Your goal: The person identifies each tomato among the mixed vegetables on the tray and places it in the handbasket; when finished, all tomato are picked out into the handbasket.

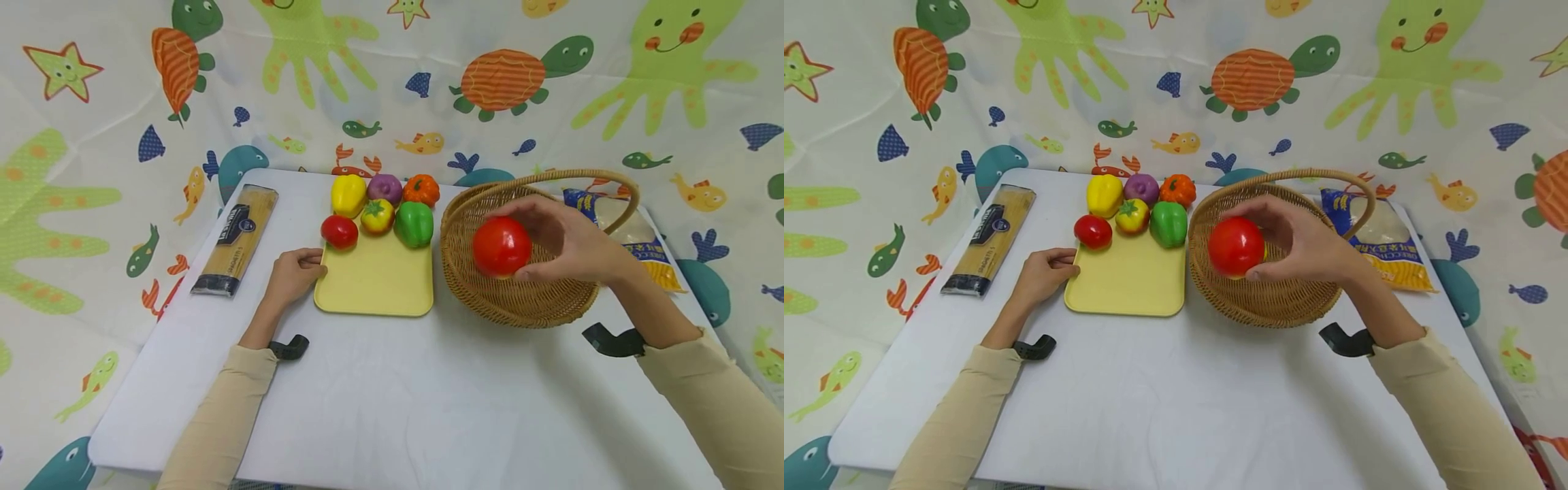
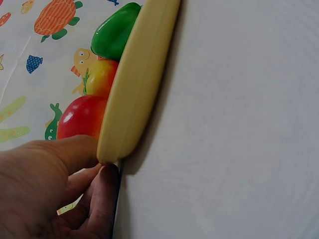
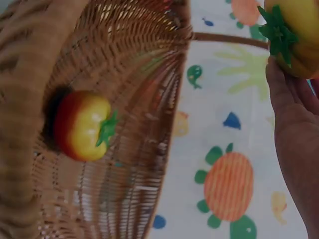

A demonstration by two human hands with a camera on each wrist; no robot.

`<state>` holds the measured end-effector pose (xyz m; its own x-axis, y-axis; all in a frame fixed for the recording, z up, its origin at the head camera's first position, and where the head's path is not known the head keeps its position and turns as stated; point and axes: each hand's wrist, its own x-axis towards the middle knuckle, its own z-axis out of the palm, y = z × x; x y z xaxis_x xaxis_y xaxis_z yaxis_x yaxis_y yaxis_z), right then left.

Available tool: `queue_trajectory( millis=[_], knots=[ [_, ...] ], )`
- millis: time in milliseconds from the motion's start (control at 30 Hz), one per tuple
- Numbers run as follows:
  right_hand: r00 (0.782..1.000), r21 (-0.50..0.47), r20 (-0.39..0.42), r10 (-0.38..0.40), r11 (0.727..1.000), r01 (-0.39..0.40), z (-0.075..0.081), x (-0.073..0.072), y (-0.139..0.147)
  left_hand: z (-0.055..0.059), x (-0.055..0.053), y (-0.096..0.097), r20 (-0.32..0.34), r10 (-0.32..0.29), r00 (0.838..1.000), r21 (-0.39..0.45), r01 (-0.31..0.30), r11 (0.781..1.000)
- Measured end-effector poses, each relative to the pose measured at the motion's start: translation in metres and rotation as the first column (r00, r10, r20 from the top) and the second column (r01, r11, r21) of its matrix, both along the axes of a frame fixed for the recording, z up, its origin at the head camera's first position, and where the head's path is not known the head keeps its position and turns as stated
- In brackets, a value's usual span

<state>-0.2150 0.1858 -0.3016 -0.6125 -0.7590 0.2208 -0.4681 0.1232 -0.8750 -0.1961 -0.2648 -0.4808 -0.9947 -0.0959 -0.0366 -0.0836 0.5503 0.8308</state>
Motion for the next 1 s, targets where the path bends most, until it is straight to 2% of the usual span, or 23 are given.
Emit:
queue_trajectory(
  millis=[333,633,833,1000],
  knots=[
    [0.998,0.163,0.026,-0.063,0.985,0.058,-0.013,-0.037,0.012,0.001,0.001,0.0,0.004,-0.005,1.0,0.012,0.005,1.0],
    [0.988,0.342,0.044,-0.146,0.932,0.122,-0.016,-0.063,0.006,0.002,0.002,-0.001,-0.005,-0.007,1.0,0.013,0.007,1.0],
    [0.991,0.363,0.069,-0.112,0.928,0.079,-0.023,-0.083,0.005,0.002,0.002,0.0,0.006,-0.009,1.0,0.026,0.009,1.0],
    [0.987,0.383,0.109,-0.121,0.921,0.071,-0.034,-0.096,0.004,0.002,0.002,0.0,0.008,0.002,1.0,0.03,-0.002,1.0]
  ],
)
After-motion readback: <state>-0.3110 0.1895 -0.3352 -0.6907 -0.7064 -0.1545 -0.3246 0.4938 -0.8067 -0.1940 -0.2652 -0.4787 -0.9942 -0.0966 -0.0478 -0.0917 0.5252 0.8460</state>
